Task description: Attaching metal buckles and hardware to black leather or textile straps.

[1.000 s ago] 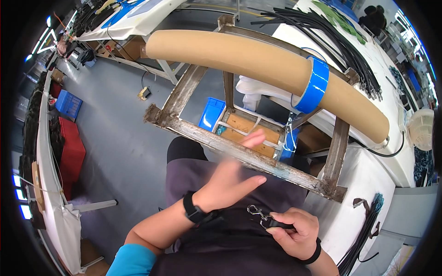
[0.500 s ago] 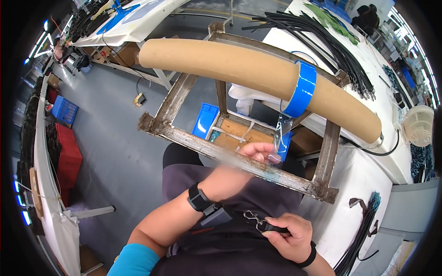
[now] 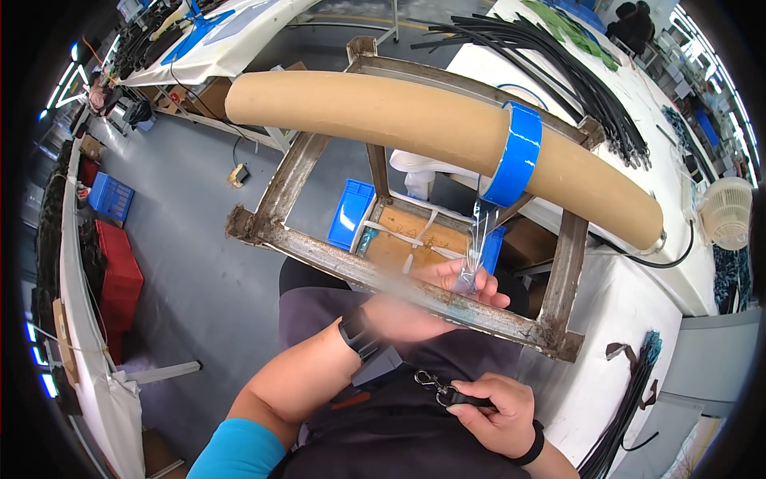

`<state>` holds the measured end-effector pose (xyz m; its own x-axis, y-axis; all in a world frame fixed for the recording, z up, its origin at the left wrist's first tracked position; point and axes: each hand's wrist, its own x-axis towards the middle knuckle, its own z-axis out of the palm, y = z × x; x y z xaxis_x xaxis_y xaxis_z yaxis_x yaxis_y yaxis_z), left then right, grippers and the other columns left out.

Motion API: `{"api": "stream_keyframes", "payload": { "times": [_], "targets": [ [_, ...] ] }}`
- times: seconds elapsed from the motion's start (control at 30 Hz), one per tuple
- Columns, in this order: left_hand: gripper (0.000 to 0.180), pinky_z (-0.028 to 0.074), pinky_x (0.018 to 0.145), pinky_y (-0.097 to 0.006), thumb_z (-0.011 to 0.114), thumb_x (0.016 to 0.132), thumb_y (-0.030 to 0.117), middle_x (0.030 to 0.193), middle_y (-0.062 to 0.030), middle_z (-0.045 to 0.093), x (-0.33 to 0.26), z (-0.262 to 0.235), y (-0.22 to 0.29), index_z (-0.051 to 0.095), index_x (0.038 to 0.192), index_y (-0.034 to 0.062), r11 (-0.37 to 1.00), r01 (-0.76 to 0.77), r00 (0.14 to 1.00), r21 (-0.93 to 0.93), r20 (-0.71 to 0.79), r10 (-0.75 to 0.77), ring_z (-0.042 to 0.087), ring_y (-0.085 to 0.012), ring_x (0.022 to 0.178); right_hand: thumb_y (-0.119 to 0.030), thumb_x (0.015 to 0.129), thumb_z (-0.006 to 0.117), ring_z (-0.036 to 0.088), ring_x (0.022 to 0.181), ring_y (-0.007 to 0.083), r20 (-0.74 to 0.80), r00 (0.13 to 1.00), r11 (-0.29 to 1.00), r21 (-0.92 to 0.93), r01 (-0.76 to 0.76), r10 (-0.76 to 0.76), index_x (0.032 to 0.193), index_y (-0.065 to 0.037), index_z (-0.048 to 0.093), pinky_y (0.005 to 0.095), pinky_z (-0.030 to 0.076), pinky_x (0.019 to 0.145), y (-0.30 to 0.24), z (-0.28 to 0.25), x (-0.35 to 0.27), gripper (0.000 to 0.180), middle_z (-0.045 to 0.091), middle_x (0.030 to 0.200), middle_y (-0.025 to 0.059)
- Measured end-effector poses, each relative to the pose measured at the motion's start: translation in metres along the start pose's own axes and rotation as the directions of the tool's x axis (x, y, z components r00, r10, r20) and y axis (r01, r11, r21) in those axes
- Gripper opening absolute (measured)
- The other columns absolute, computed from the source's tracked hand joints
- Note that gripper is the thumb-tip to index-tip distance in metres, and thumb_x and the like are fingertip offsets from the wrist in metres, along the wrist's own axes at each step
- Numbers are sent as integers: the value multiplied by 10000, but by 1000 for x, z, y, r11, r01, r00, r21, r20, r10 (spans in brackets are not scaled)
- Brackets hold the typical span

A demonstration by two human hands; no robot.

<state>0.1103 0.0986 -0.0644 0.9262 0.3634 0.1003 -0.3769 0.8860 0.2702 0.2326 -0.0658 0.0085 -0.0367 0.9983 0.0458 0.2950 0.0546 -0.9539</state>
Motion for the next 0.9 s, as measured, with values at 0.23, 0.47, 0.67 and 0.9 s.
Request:
{"api": "stream_keyframes", "payload": {
  "times": [0.23,0.47,0.67,0.9],
  "targets": [
    [250,382,1000,-419,569,912,294,1061,-56,540,-18,-1,-12,555,1046,83,998,32,983,55,-181,-22,477,-244,1158,-50,720,771,551,510,107,14,1000,1000,14,4,-4,988,-26,665,210,422,430,5,-1,3,289,609,691,68],
    [274,417,953,-418,562,923,231,1137,-56,555,-48,-4,-22,522,1160,100,1000,26,945,-10,-325,-28,507,-203,1109,-53,710,776,553,519,109,-18,1000,1000,-2,13,-13,985,-28,666,210,416,424,7,-3,2,298,609,691,67],
    [248,435,809,-253,622,876,107,991,-50,598,-69,24,-22,573,1087,-13,648,-72,796,758,-348,495,528,-94,925,-43,696,779,539,512,111,-12,1000,999,-27,-24,24,975,-36,662,209,387,412,6,-9,5,303,604,673,56],
    [303,446,831,-253,675,834,65,1013,-32,588,-64,47,-20,578,1112,-6,746,-157,740,647,-423,523,532,-97,912,-33,699,775,551,526,113,16,1000,1000,-21,-6,7,975,-24,657,213,403,413,5,-3,7,301,605,680,65]
  ]
}}
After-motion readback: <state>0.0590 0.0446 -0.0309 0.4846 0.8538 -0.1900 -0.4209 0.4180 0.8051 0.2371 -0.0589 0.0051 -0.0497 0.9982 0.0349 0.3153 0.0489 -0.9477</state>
